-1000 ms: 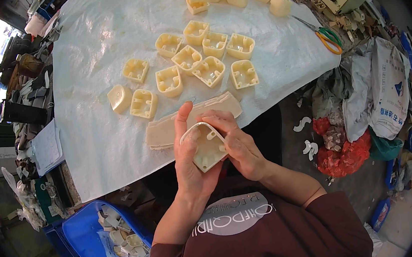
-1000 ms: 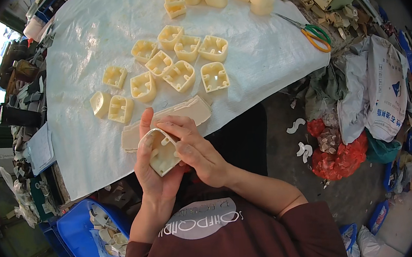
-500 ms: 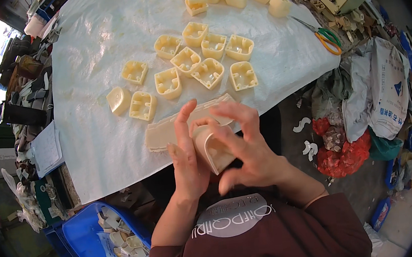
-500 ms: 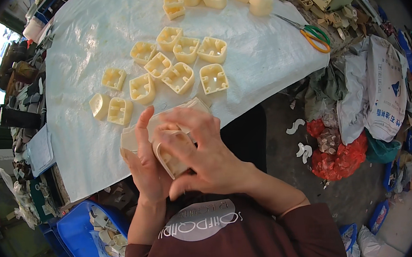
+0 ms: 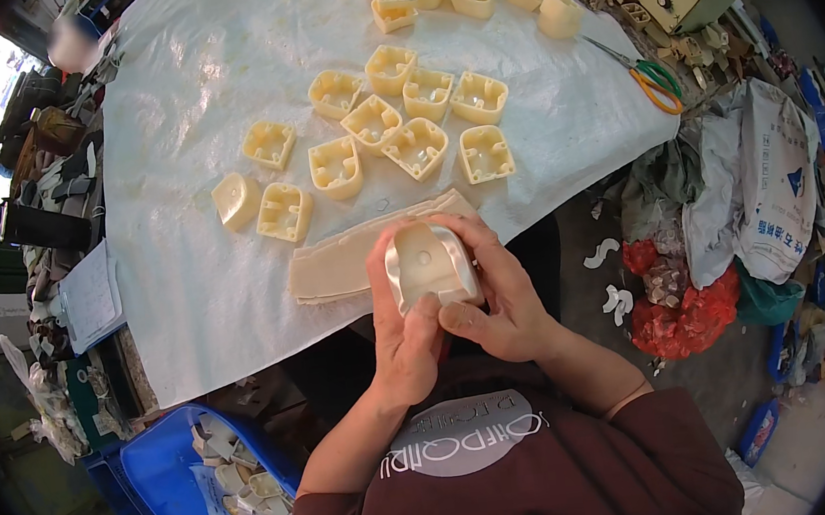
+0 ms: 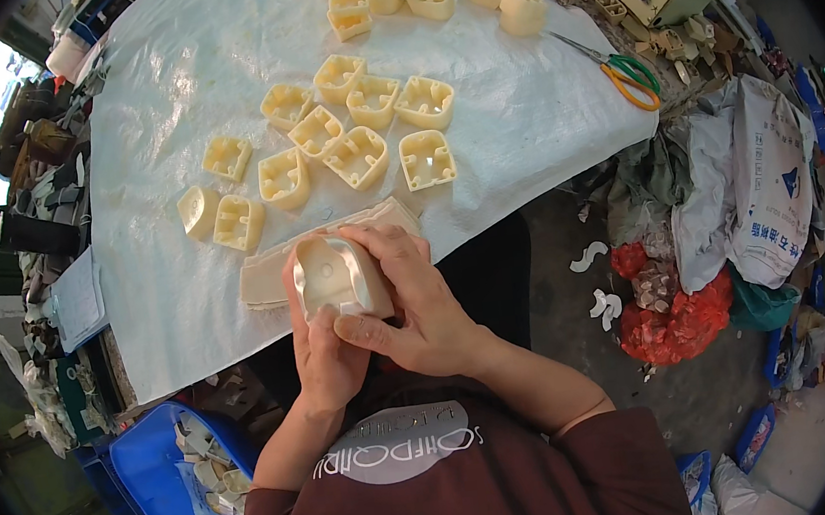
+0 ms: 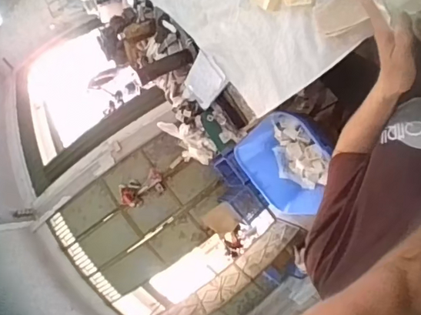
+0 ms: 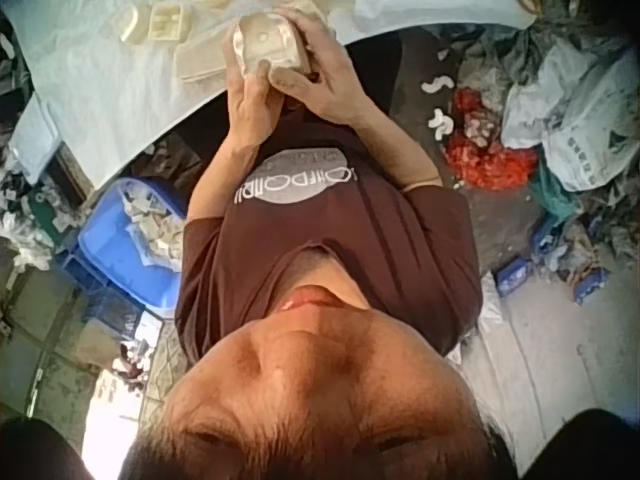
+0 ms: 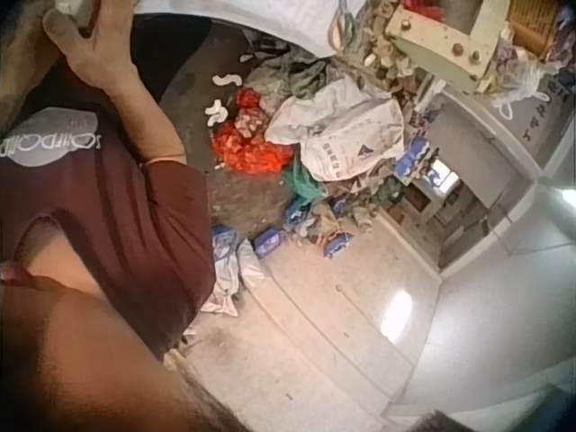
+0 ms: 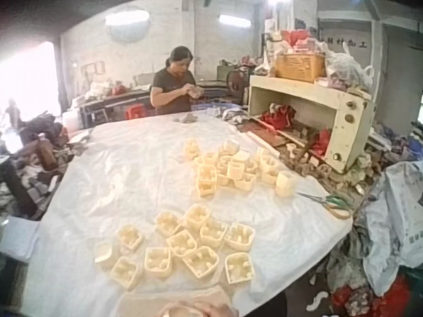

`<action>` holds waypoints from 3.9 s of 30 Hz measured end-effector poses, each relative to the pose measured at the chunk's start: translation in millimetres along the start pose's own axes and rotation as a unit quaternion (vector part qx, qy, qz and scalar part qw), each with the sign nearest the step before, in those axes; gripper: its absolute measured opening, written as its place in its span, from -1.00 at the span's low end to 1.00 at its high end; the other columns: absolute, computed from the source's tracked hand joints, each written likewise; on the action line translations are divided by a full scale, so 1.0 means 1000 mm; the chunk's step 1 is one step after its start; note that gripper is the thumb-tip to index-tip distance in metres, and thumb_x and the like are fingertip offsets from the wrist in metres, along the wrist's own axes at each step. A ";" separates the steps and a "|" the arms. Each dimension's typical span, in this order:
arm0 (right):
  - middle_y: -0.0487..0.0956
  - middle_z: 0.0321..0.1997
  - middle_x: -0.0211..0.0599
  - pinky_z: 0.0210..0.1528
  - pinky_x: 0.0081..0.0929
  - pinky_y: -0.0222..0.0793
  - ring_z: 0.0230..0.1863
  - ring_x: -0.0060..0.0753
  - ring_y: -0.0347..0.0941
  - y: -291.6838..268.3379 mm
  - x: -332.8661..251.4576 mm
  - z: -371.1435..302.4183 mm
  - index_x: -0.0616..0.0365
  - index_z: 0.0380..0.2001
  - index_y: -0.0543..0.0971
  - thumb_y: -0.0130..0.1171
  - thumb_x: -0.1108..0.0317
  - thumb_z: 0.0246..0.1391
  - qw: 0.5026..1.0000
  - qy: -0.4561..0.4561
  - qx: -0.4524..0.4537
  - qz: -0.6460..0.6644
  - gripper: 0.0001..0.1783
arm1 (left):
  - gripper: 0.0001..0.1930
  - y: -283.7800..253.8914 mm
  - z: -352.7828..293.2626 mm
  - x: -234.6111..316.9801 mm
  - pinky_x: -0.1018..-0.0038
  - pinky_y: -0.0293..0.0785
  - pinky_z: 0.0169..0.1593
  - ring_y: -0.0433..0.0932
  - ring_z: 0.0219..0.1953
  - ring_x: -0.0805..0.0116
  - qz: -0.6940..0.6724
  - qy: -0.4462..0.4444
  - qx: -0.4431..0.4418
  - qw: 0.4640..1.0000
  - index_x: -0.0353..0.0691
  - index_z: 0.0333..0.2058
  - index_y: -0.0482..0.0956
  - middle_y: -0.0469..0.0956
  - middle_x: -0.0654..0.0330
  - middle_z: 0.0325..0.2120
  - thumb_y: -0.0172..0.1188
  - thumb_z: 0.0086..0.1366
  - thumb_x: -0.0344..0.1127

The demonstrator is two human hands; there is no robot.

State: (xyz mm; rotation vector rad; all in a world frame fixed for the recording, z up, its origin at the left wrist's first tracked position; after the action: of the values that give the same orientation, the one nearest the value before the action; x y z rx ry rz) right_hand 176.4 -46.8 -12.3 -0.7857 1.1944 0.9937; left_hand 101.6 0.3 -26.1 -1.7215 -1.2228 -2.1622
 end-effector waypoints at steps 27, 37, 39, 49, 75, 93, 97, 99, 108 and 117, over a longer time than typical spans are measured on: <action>0.29 0.07 -0.11 0.06 -0.42 0.18 0.02 -0.29 0.25 -0.017 -0.001 0.018 0.13 -0.08 0.44 -0.09 0.16 0.19 0.993 -0.087 -0.072 0.015 -0.65 | -0.24 0.001 -0.003 -0.003 0.54 0.47 -0.42 0.53 -0.40 0.30 -0.043 -0.142 -0.117 0.982 -0.24 0.21 -0.08 0.42 0.01 -0.23 0.17 0.12 -0.29; 0.39 0.00 -0.09 0.01 -0.36 0.28 -0.04 -0.31 0.37 -0.005 0.002 0.025 0.15 -0.32 0.48 0.01 0.46 0.09 0.969 -0.034 -0.229 0.086 -0.91 | -0.44 0.003 -0.005 -0.012 0.60 0.40 -0.45 0.48 -0.45 0.45 0.025 -0.202 -0.143 0.969 -0.43 0.04 0.20 0.43 0.10 -0.32 0.12 0.12 -0.25; 0.40 -0.01 -0.10 0.01 -0.36 0.28 -0.03 -0.31 0.36 -0.006 -0.010 0.024 0.14 -0.24 0.47 -0.02 0.46 0.11 0.974 -0.120 -0.187 -0.034 -0.85 | -0.47 0.000 -0.003 -0.013 0.58 0.41 -0.43 0.48 -0.45 0.44 0.036 -0.184 -0.123 0.974 -0.39 0.03 0.22 0.43 0.10 -0.32 0.10 0.13 -0.25; 0.29 0.09 -0.19 0.11 -0.42 0.17 0.06 -0.31 0.25 -0.002 0.008 0.000 0.21 0.03 0.38 -0.18 0.40 0.17 0.997 -0.065 -0.043 0.024 -0.64 | -0.67 -0.013 0.004 -0.011 0.54 0.50 -0.33 0.49 -0.31 0.41 0.044 -0.045 0.052 0.997 -0.24 -0.06 0.26 0.40 0.15 -0.24 -0.07 0.31 -0.17; 0.49 -0.21 -0.19 -0.16 -0.43 0.33 -0.19 -0.23 0.44 0.038 0.007 0.040 0.20 -0.27 0.45 0.19 0.58 -0.09 0.962 -0.120 -0.111 -0.218 -0.74 | -0.54 -0.151 -0.104 0.114 0.41 0.48 -0.08 0.55 -0.15 0.26 0.244 0.143 0.229 0.932 -0.33 -0.20 0.52 0.55 0.02 -0.18 0.39 -0.18 -0.52; 0.44 -0.17 -0.17 -0.16 -0.25 0.28 -0.17 -0.10 0.32 0.071 0.005 0.048 0.26 -0.23 0.45 0.24 0.44 -0.11 0.881 -0.192 -0.171 -0.398 -0.68 | -0.53 -0.175 -0.144 0.127 0.41 0.44 -0.07 0.52 -0.12 0.26 0.324 0.189 0.239 0.895 -0.28 -0.21 0.54 0.54 0.02 -0.18 0.41 -0.21 -0.56; 0.43 -0.16 -0.18 -0.16 -0.26 0.27 -0.17 -0.11 0.31 0.063 0.004 0.049 0.25 -0.22 0.44 0.25 0.44 -0.12 0.876 -0.194 -0.165 -0.410 -0.66 | -0.54 -0.176 -0.143 0.127 0.42 0.43 -0.07 0.51 -0.11 0.27 0.355 0.178 0.254 0.882 -0.28 -0.21 0.55 0.54 0.04 -0.18 0.39 -0.20 -0.57; 0.42 -0.16 -0.18 -0.16 -0.26 0.27 -0.17 -0.11 0.31 0.065 0.005 0.048 0.26 -0.23 0.45 0.26 0.45 -0.15 0.870 -0.192 -0.170 -0.422 -0.65 | -0.54 -0.175 -0.142 0.130 0.44 0.42 -0.06 0.51 -0.11 0.29 0.398 0.171 0.264 0.862 -0.27 -0.21 0.54 0.53 0.07 -0.18 0.38 -0.19 -0.58; 0.39 -0.19 -0.18 -0.13 -0.24 0.27 -0.16 -0.12 0.29 0.080 0.001 0.048 0.24 -0.36 0.48 0.30 0.46 -0.29 0.830 -0.215 -0.192 -0.476 -0.68 | -0.54 -0.256 -0.257 0.136 0.38 0.30 0.05 0.42 -0.03 0.16 0.595 0.082 0.592 0.538 -0.28 -0.01 0.41 0.46 0.02 -0.10 0.20 0.04 -0.51; 0.36 -0.30 -0.23 -0.17 -0.36 0.32 -0.20 -0.21 0.29 0.094 0.007 0.052 0.23 -0.48 0.46 0.28 0.41 -0.26 0.829 -0.198 -0.253 -0.457 -0.76 | -0.57 -0.309 -0.449 0.073 0.21 0.28 0.02 0.37 -0.03 0.01 0.552 -0.109 0.750 0.349 -0.32 -0.04 0.43 0.45 -0.08 -0.10 0.15 0.10 -0.28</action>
State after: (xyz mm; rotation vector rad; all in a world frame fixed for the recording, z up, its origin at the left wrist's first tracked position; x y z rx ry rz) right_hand 110.0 37.6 -6.7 -1.3166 0.0861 0.5863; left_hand -434.7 -55.8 -133.1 -0.9754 -0.7918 0.3186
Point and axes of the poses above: each hand's wrist, its own z-axis towards the middle knuckle, its own y-axis out of the palm, x = y × z, the point moved 8 cm from there along z, towards the middle knuckle
